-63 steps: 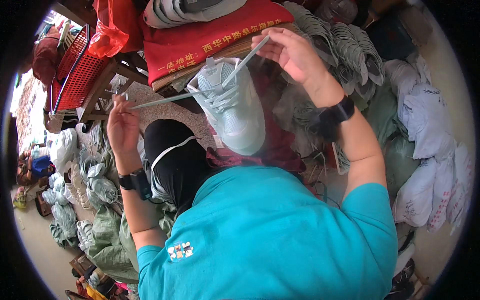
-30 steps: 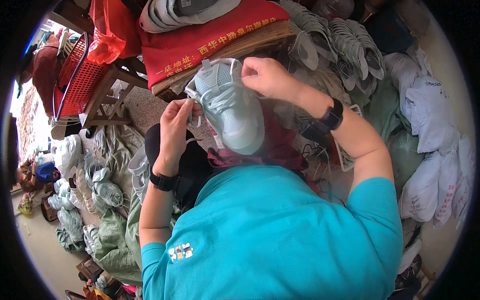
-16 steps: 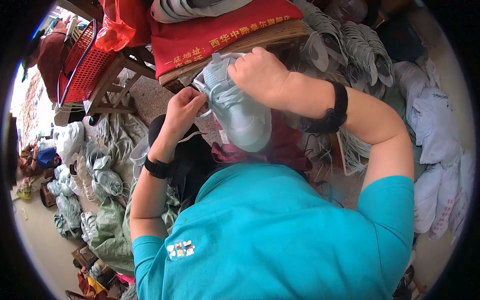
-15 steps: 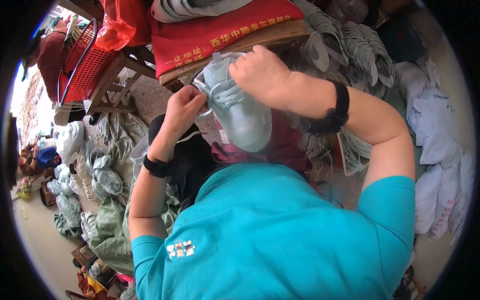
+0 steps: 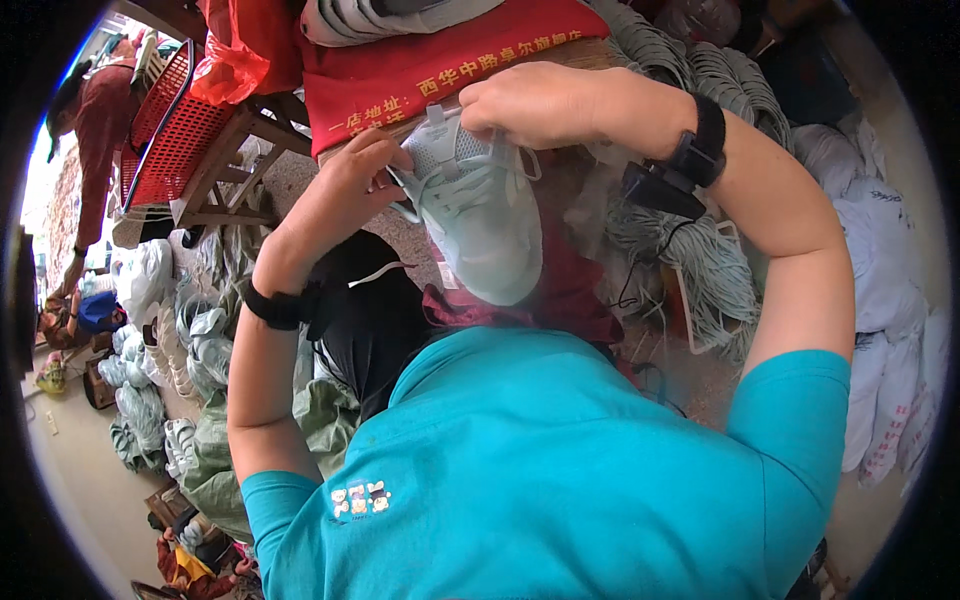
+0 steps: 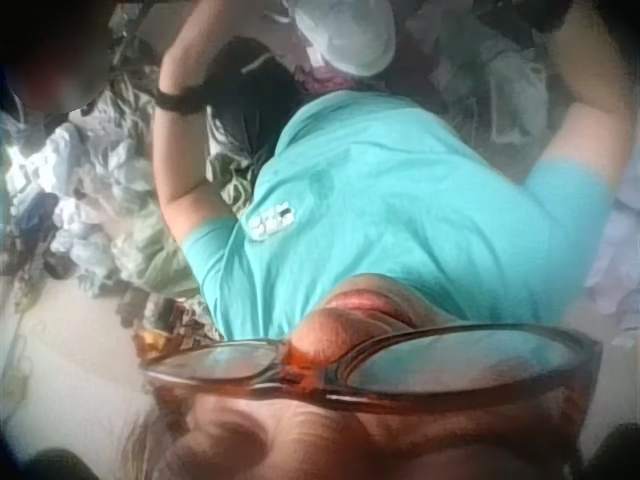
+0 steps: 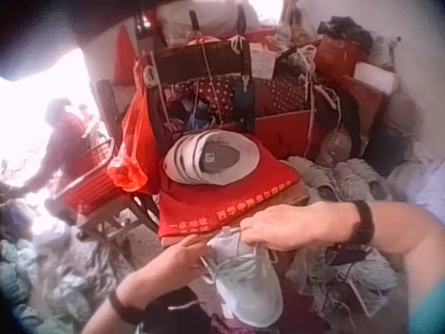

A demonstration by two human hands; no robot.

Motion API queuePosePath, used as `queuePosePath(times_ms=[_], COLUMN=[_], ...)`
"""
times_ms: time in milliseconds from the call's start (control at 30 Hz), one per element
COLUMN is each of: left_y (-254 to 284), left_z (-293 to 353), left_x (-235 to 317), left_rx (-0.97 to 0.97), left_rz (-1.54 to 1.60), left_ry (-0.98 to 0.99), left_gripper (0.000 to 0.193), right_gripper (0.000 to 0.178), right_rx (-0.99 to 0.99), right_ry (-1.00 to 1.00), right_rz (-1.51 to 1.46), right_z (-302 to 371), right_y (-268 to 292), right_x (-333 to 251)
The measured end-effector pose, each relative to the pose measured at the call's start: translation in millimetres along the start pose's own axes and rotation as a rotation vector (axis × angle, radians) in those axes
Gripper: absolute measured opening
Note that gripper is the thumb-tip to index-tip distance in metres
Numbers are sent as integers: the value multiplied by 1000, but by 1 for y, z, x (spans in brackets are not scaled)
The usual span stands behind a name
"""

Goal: The person sits on the floor in a cluttered workshop and laces a light green sneaker. They thread the laces through the eyelets, pull them tight, and tie a knot. The person then picks up a stack of similar shoes from a nearby pile and places them on a red box before continuing to lace another shoe.

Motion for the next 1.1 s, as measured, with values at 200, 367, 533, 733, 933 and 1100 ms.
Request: queuePosePath(times_ms=[200,367,533,733,933,1100], left_y=[-7,-16,-23,-51,-20,55], left_z=[2,8,2,12,25,27], left_x=[-18,-30,-39,-43,-2,51], left_rx=[-89,28,95,386,604,695], left_rz=[2,164,260,779,1063,778], left_ry=[-40,-46,95,211,31,-307], left_gripper=[26,17,18,21,18,16], right_gripper=[13,19,21,24,14,12], right_rx=[52,142,285,435,490,483], right_ry=[18,-55,-188,-329,-9,339], right_rz=[-141,-391,-648,-1151,-776,-945], right_z=[7,5,-6,4,-2,5], right_y=[-7,-21,-44,-52,0,57], right_x=[6,18,32,26,-35,-82])
Point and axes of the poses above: each hand's wrist, its own z-axis away from the middle knuckle, its own y-axis out of the back of the hand, x = y × z, the point moved 7 cm from there along -z, towards the middle knuckle, and after that the axes turned 10 degrees about -x, right-handed, at the moved point
